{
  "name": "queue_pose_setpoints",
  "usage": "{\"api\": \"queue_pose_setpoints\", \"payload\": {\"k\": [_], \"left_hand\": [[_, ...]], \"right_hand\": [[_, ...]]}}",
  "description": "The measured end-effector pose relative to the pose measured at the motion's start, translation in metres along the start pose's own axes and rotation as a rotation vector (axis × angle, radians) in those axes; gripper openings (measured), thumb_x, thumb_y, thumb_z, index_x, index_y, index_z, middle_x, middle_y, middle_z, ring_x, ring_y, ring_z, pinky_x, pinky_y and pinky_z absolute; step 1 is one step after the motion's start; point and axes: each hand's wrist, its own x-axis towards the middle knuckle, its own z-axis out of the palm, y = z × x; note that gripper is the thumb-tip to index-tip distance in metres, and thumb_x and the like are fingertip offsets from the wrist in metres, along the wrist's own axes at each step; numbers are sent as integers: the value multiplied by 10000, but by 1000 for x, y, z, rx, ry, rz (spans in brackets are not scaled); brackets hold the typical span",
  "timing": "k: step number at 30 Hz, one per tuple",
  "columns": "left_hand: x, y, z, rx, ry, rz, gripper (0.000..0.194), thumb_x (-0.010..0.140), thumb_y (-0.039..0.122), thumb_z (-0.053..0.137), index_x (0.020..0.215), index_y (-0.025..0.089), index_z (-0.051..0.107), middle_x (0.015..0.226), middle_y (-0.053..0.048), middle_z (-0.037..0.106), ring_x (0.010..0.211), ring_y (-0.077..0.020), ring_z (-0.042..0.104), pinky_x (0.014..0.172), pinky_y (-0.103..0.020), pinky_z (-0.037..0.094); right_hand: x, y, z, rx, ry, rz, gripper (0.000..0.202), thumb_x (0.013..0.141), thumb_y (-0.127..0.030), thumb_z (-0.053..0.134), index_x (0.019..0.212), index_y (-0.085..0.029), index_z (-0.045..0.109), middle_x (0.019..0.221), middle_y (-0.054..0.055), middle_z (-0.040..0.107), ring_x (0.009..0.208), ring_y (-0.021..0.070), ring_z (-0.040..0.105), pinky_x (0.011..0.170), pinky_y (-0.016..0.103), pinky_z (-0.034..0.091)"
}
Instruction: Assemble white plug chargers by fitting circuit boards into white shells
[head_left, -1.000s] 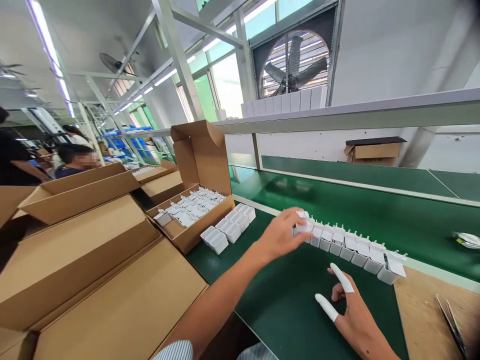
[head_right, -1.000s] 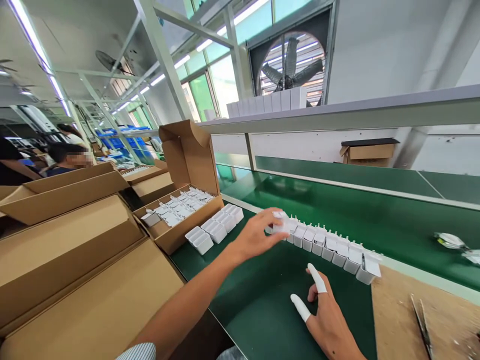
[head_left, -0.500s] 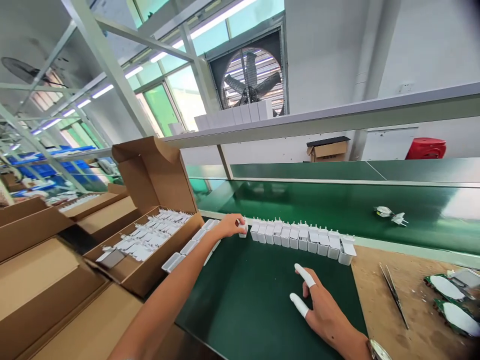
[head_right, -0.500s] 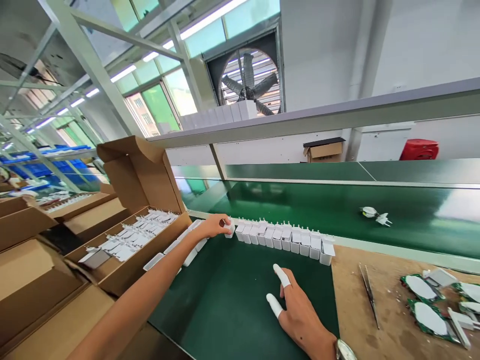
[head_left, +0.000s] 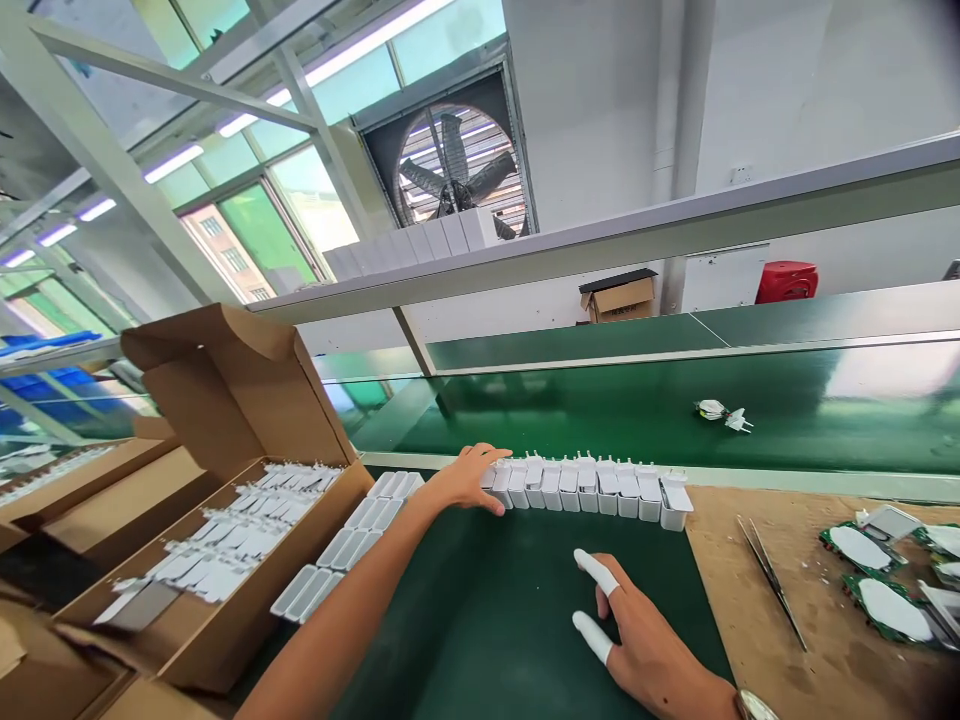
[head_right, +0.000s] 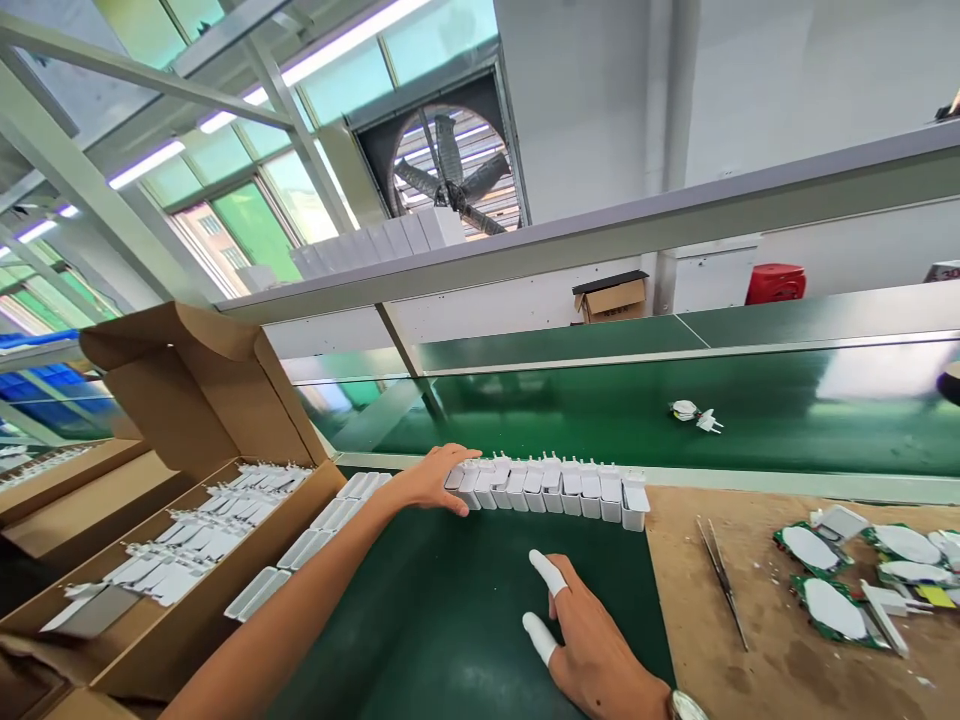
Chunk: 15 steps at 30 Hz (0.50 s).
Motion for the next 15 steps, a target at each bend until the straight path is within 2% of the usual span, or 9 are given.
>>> {"api": "queue_pose_setpoints", "payload": {"k": [3, 6, 8, 9, 10, 12, 13, 15], "left_hand": [[6, 4, -1, 28, -57, -17, 751, 614, 554, 873, 1283, 277, 672, 1306, -105, 667, 1264, -391, 551, 1078, -475, 436], [0, 3, -11, 41, -127, -26, 693, 579, 483, 902, 1221, 313, 703, 1217, -60, 707, 1236, -370, 574, 1047, -440, 463], [-10, 3, -16, 45, -151, -35, 719, 573, 468, 906, 1246, 334, 692, 1308, -54, 674, 1302, -364, 545, 1071, -431, 457], [-15, 4, -17, 48, -148, -45, 789, 570, 484, 906, 1305, 337, 659, 1417, -67, 612, 1370, -372, 496, 1102, -437, 438], [-20, 4, -18, 53, -133, -60, 906, 561, 515, 906, 1393, 334, 597, 1540, -86, 505, 1446, -387, 417, 1141, -452, 406], [-29, 7, -18, 65, -76, -115, 1172, 571, 615, 874, 1577, 302, 362, 1696, -130, 239, 1547, -417, 242, 1201, -494, 331], [-31, 9, -16, 69, -44, -157, 1253, 611, 675, 825, 1631, 272, 220, 1715, -160, 156, 1560, -425, 209, 1206, -512, 318], [-34, 13, -12, 74, 0, -255, 1285, 717, 755, 690, 1654, 197, 11, 1699, -234, 146, 1533, -432, 287, 1177, -529, 352]], "right_hand": [[0, 0, -1, 8, -3, -13, 607, 983, -236, 487, 1556, -269, 291, 961, 22, 535, 690, 162, 549, 699, 330, 560], [-1, 1, 0, 4, 20, -38, 614, 988, -232, 488, 1566, -270, 285, 965, 19, 528, 681, 155, 537, 694, 318, 553], [-1, 2, 1, -2, 39, -54, 615, 990, -228, 487, 1568, -283, 286, 975, 21, 529, 677, 153, 534, 677, 309, 543], [-1, 2, 2, -4, 46, -61, 615, 991, -227, 488, 1568, -288, 287, 980, 22, 530, 677, 154, 533, 671, 307, 538], [-2, 3, 3, -5, 50, -70, 614, 991, -225, 487, 1567, -290, 285, 982, 22, 529, 674, 153, 531, 666, 306, 535], [-2, 3, 4, -6, 59, -98, 611, 996, -218, 472, 1569, -280, 271, 987, 26, 530, 673, 154, 524, 664, 308, 530], [-2, 3, 4, -7, 65, -116, 605, 1001, -215, 459, 1571, -273, 264, 990, 28, 530, 675, 154, 522, 667, 309, 529], [-2, 2, 3, -14, 87, -149, 589, 1012, -212, 436, 1572, -262, 261, 995, 32, 528, 684, 155, 519, 676, 309, 529]]}}
